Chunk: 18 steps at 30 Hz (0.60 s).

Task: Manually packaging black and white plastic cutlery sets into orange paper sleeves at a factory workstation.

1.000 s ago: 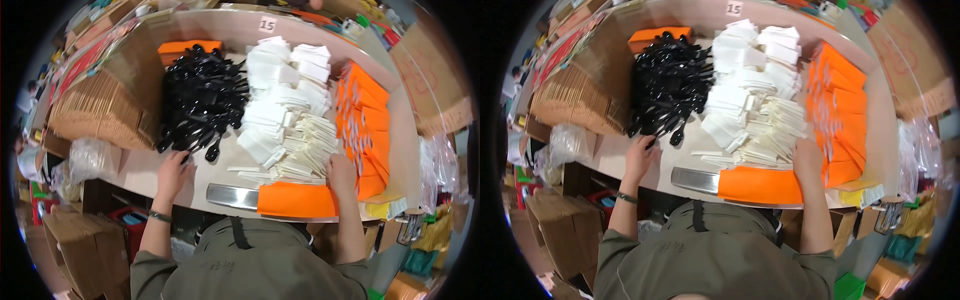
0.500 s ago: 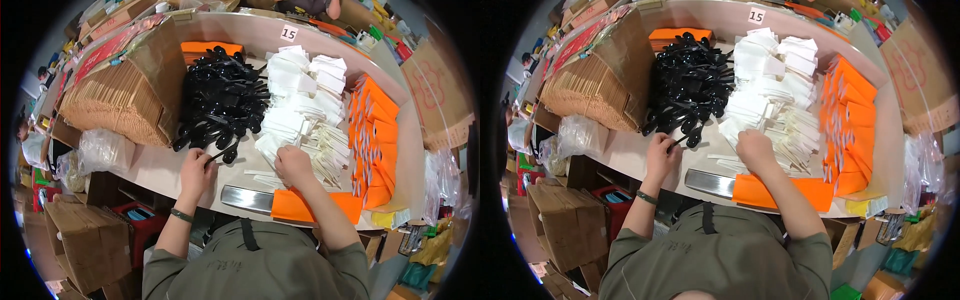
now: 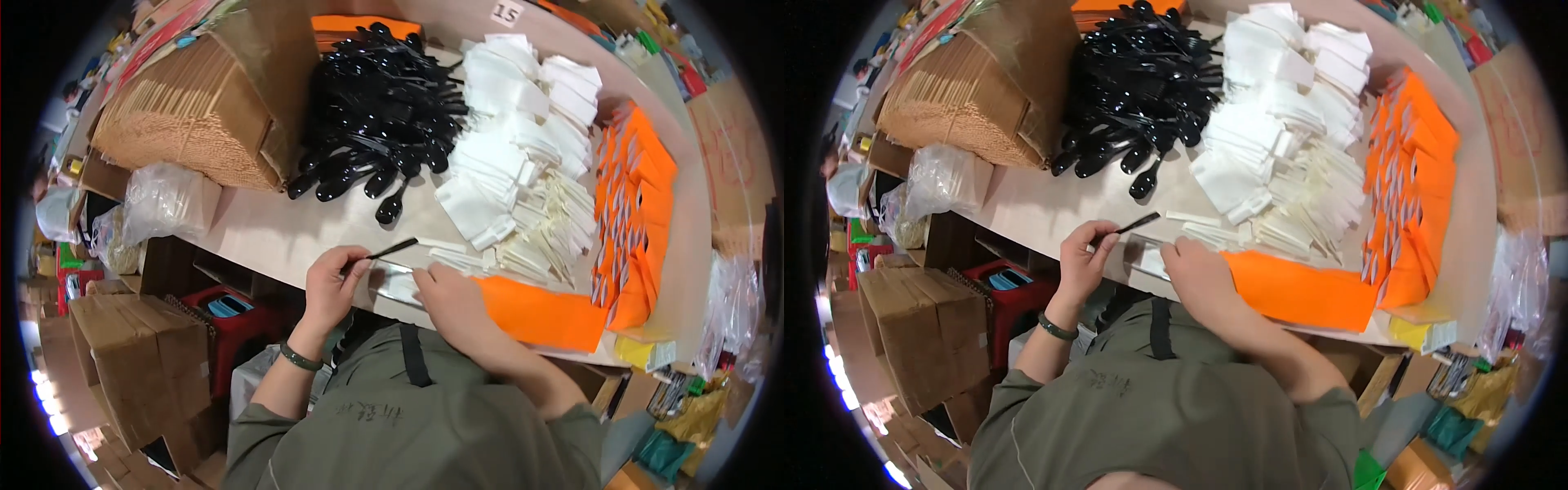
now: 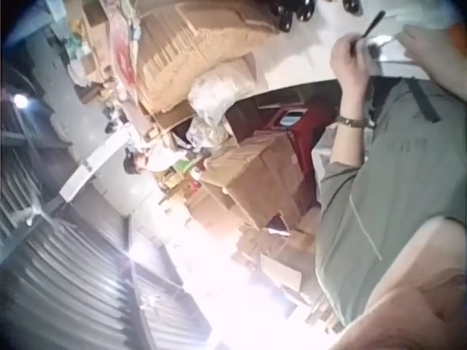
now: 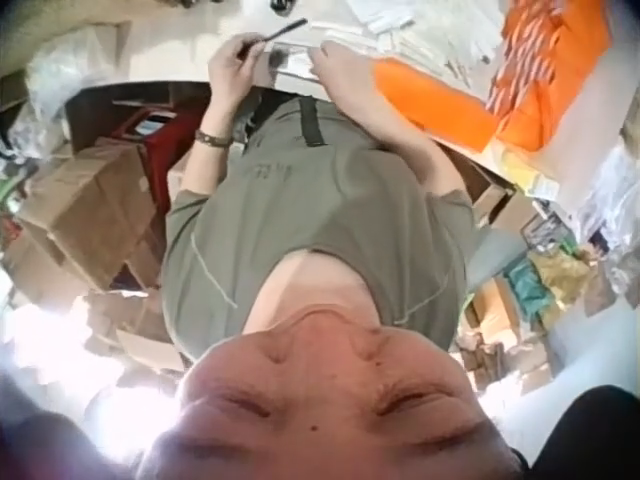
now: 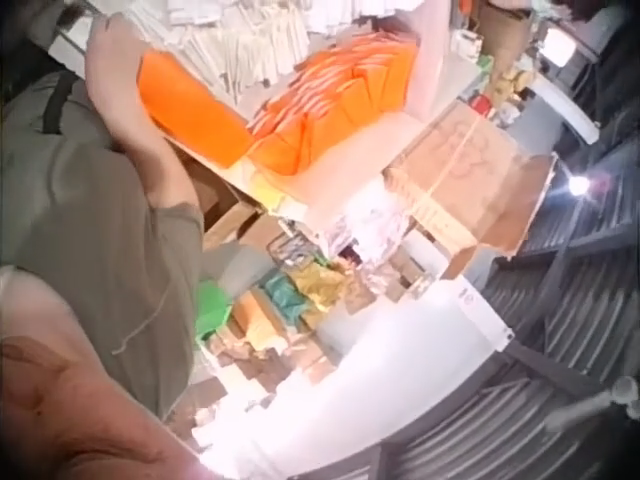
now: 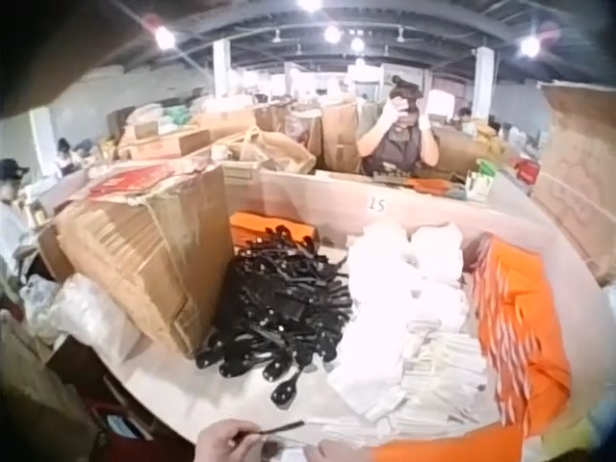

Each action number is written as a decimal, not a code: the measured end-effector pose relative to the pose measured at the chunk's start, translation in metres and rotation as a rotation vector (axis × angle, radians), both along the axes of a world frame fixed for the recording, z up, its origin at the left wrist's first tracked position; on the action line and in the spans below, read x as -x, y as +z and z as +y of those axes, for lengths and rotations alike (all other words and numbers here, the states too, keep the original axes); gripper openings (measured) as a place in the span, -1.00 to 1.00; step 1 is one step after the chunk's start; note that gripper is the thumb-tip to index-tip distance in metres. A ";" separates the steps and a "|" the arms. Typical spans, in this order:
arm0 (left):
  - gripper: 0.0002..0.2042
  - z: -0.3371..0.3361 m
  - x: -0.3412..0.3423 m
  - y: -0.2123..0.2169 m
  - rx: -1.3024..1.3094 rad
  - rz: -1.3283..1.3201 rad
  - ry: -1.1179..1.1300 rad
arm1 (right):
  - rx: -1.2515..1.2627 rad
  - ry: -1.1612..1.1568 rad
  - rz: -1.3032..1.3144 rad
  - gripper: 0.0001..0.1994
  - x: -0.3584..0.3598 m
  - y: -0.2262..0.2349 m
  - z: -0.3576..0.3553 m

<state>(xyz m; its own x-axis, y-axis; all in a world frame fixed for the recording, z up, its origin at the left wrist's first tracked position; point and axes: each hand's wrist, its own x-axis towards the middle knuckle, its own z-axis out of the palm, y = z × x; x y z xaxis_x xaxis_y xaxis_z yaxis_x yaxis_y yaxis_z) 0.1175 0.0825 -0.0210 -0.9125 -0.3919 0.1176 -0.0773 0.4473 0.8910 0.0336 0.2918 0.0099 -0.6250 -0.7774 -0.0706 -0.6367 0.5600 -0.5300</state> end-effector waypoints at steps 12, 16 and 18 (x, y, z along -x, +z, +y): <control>-0.37 -0.031 0.023 0.000 0.315 0.322 0.660 | 0.238 0.261 0.416 -0.76 -0.014 -0.012 0.046; -0.34 -0.120 0.075 0.093 0.270 0.877 0.834 | 0.282 0.227 0.369 -0.77 -0.013 -0.013 0.045; -0.33 -0.132 0.121 0.121 0.230 0.954 0.795 | 0.251 0.190 0.356 -0.80 -0.015 -0.012 0.045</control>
<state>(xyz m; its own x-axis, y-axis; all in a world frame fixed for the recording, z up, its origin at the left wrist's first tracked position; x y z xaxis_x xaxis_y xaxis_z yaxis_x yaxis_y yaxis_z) -0.0034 -0.0493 0.1003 0.0505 -0.6754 0.7357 0.2335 0.7242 0.6488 0.0485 0.3363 -0.0023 -0.4209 -0.8460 0.3273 -0.8823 0.2980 -0.3642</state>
